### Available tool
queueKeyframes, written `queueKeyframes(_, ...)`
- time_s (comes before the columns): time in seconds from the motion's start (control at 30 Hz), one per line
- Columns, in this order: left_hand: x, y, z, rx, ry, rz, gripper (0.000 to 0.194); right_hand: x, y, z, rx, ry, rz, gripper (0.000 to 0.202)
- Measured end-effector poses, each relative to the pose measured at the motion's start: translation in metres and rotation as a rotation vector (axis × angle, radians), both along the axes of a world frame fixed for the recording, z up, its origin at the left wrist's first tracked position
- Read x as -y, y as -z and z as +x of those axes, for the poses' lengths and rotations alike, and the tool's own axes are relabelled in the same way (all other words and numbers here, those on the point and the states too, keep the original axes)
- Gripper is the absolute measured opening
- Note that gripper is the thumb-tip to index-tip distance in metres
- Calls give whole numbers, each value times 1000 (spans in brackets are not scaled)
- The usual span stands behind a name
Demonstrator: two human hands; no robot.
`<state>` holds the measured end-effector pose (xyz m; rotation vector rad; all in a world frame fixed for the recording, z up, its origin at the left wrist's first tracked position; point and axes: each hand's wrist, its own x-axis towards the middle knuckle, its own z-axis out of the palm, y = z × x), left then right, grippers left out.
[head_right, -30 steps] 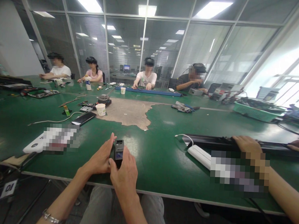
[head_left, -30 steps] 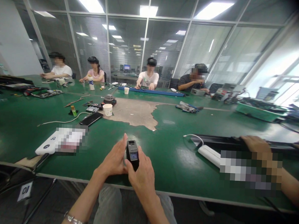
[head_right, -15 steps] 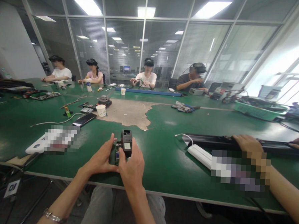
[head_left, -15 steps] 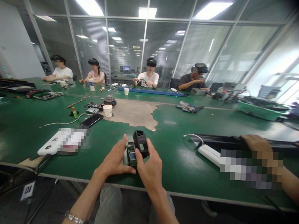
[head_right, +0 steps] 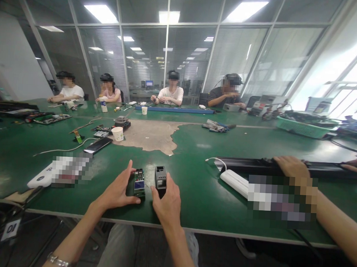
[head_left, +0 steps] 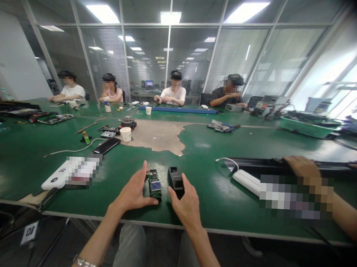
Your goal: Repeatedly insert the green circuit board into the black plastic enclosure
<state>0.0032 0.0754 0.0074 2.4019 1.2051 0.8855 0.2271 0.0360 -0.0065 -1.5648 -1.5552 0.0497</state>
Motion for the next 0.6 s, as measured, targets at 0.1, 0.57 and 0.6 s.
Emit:
queueKeyframes(0.1, 0, 0, 1, -14, 5, -3, 139, 1, 3, 3, 12, -49, 40, 75)
queueKeyframes(0.57, 5, 0, 9, -46, -26, -70, 142, 1, 10, 5, -10, -66, 20, 72)
queueKeyframes(0.6, 7, -1, 9, -39, -40, -77, 141, 2, 9, 5, 4, -79, 12, 69)
